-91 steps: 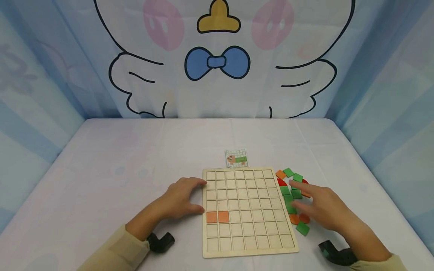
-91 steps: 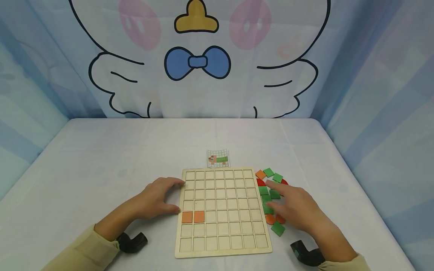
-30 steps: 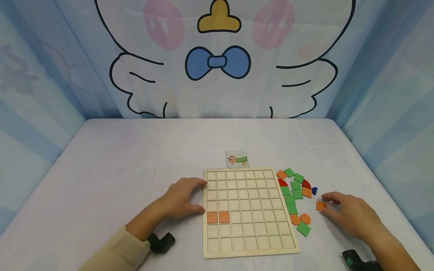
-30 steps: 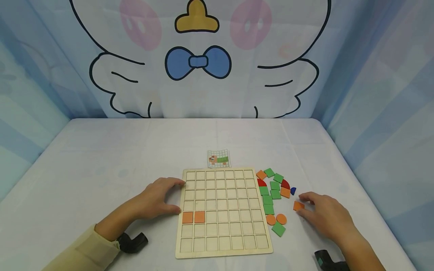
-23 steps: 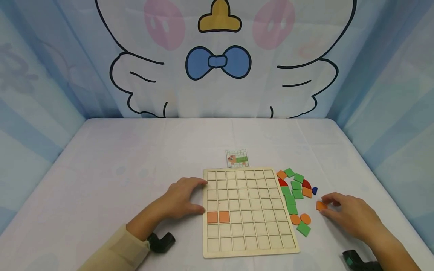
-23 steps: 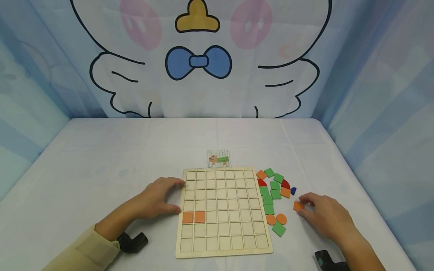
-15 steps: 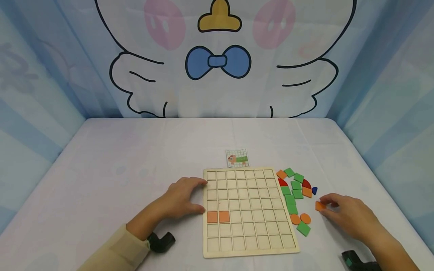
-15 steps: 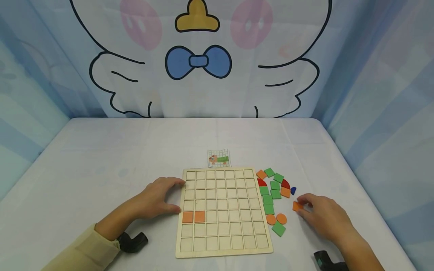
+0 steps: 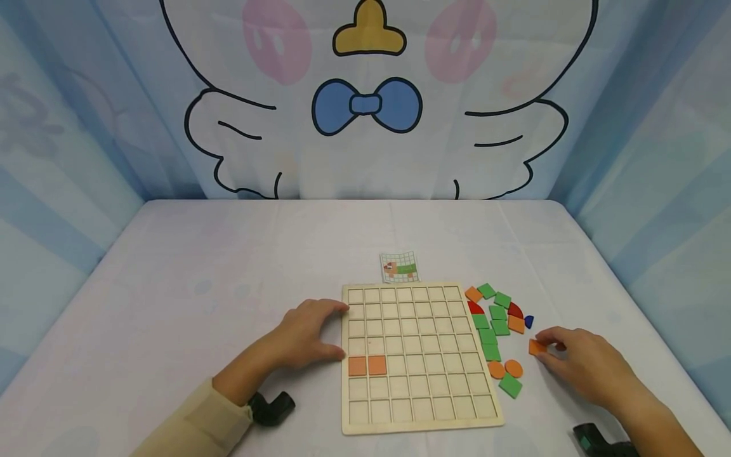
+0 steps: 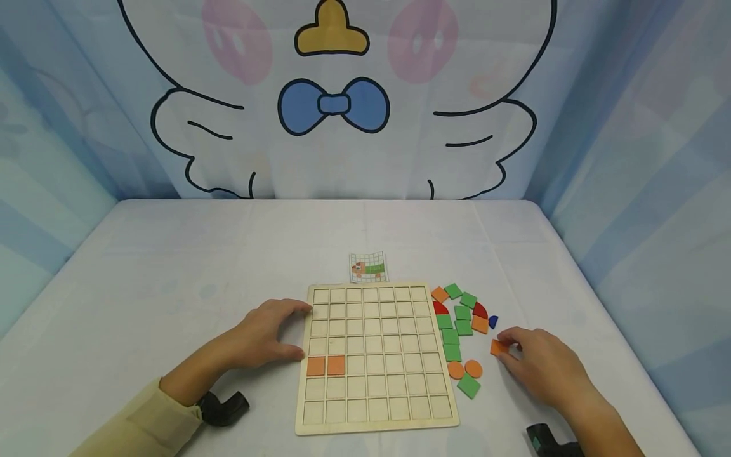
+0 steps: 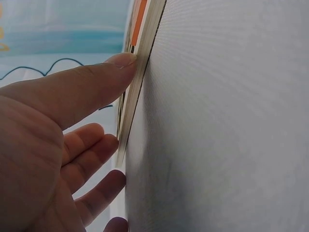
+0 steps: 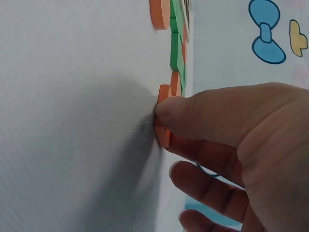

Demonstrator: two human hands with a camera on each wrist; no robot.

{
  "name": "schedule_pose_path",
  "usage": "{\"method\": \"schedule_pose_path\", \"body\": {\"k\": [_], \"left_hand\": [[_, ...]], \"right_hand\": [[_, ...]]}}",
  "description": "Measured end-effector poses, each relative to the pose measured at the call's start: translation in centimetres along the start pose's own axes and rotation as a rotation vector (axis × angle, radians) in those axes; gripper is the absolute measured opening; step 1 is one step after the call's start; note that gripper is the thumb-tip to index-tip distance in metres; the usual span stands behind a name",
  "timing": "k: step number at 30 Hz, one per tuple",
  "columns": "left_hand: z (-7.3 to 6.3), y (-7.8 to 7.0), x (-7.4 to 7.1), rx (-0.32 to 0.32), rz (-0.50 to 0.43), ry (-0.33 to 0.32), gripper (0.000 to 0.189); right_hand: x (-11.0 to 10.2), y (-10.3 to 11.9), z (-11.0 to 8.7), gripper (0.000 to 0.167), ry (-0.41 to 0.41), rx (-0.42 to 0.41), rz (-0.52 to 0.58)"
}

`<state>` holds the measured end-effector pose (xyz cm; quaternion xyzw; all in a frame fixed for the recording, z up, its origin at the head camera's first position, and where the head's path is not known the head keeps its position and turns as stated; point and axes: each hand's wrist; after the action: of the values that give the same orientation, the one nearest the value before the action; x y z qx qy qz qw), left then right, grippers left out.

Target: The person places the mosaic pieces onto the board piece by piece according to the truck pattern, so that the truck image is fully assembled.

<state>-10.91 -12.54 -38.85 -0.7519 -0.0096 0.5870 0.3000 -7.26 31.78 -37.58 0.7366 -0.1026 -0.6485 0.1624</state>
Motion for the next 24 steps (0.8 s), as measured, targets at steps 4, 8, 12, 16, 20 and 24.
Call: {"method": "schedule_pose_path", "body": {"k": [4, 8, 12, 16, 20, 24], "left_hand": [[0.0, 0.1, 0.1, 0.001, 0.005, -0.002, 0.071], [0.0, 0.1, 0.1, 0.004, 0.007, -0.006, 0.071], [0.0, 0.1, 0.1, 0.004, 0.011, -0.007, 0.071], [0.0, 0.2, 0.2, 0.006, 0.014, -0.007, 0.071], [0.1, 0.2, 0.2, 0.009, 0.01, -0.007, 0.07], [0.1, 0.3, 0.2, 0.01, 0.007, -0.007, 0.071]], "right_hand": [[0.1, 0.0, 0.0, 0.023, -0.007, -0.01, 0.002], [0.1, 0.2, 0.2, 0.025, 0.009, 0.002, 0.001], [0.1, 0.5, 0.4, 0.027, 0.026, 0.008, 0.002], [0.1, 0.8, 0.4, 0.025, 0.028, -0.005, 0.003], [0.2, 0.9, 0.5, 0.024, 0.025, -0.018, 0.005], [0.3, 1.1, 0.5, 0.024, 0.027, -0.022, 0.008]]}}
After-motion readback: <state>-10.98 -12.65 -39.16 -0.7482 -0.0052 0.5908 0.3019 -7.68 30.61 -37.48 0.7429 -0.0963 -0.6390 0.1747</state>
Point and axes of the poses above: each hand's wrist, its own z-axis towards the middle knuckle, its own x-axis out of the palm, y = z × x, and after that the axes turned 9 degrees about z, right-handed
